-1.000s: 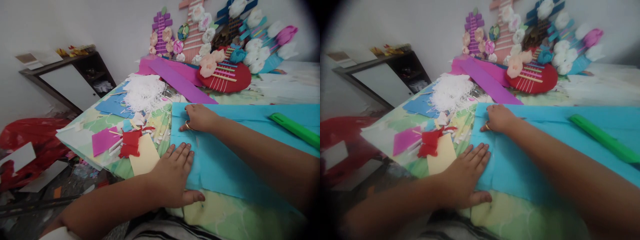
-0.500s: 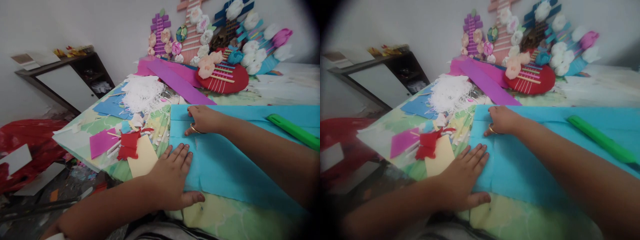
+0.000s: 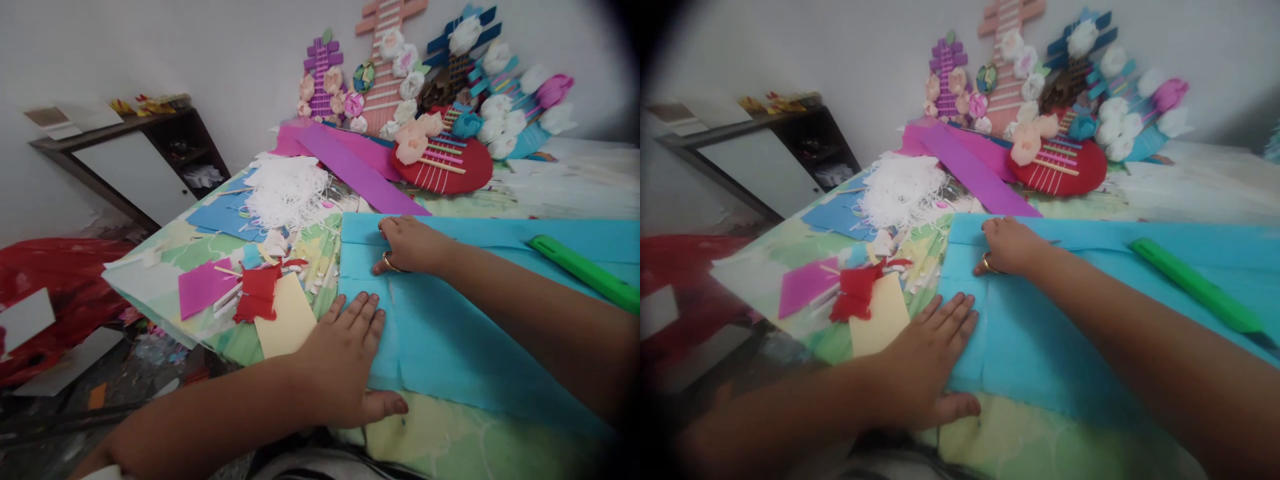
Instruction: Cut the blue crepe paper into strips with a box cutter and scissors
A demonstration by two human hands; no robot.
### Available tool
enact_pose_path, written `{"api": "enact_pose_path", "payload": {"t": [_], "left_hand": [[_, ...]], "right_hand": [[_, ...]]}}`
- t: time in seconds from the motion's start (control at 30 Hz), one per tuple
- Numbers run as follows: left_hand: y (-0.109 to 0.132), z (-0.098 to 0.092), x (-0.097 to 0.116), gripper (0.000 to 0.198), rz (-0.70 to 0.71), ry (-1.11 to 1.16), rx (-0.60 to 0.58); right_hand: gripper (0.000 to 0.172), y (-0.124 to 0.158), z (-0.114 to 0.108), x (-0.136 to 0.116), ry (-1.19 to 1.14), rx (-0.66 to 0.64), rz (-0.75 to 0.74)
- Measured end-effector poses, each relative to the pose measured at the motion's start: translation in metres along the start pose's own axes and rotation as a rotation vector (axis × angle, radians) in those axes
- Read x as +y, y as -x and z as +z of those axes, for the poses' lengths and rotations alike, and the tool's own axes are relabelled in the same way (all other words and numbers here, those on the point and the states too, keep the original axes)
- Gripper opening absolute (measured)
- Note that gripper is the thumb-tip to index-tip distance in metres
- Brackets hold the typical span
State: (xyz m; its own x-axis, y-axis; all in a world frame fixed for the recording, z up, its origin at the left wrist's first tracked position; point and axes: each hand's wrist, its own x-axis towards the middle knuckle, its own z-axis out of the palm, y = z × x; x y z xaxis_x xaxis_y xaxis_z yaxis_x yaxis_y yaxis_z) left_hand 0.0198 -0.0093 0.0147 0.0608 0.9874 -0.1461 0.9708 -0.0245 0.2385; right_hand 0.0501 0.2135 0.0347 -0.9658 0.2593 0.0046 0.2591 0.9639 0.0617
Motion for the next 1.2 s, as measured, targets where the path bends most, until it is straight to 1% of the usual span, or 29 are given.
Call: {"api": "enact_pose_path", "payload": {"t": [0.27,0.53,0.6,0.67,0.77,0.87,0.93,1.0,1.1,1.2], "left_hand": [[0.002,0.002,-0.001,0.093,0.006,0.003,0.022],[0.003,0.002,-0.001,0.09,0.029,0.0,0.057],[0.004,0.0,-0.002,0.085,0.042,-0.014,0.065],[0.006,-0.002,-0.004,0.073,0.059,-0.032,0.078],[0.009,-0.006,-0.007,0.055,0.087,-0.051,0.119],[0.013,-0.006,-0.009,0.043,0.133,-0.061,0.185],[0.015,-0.004,-0.009,0.036,0.169,-0.069,0.232],[0.016,-0.002,-0.009,0.03,0.199,-0.079,0.272],[0.017,-0.002,-0.008,0.022,0.225,-0.066,0.298],[0.017,-0.005,-0.009,0.014,0.24,-0.013,0.299]], "right_hand": [[0.061,-0.001,0.0,0.001,-0.014,-0.012,0.01],[0.057,-0.003,0.001,0.003,-0.058,-0.021,0.012],[0.055,-0.002,0.001,0.005,-0.072,-0.016,0.009],[0.052,0.0,0.0,0.006,-0.088,-0.011,-0.001],[0.047,0.011,-0.006,0.009,-0.124,0.011,-0.033],[0.045,0.03,-0.016,0.008,-0.204,0.021,-0.076],[0.04,0.046,-0.022,0.006,-0.22,-0.017,-0.071],[0.035,0.061,-0.027,0.003,-0.181,-0.077,-0.07],[0.033,0.079,-0.027,0.0,-0.117,-0.131,-0.063],[0.034,0.087,-0.02,0.002,-0.074,-0.14,-0.03]]}}
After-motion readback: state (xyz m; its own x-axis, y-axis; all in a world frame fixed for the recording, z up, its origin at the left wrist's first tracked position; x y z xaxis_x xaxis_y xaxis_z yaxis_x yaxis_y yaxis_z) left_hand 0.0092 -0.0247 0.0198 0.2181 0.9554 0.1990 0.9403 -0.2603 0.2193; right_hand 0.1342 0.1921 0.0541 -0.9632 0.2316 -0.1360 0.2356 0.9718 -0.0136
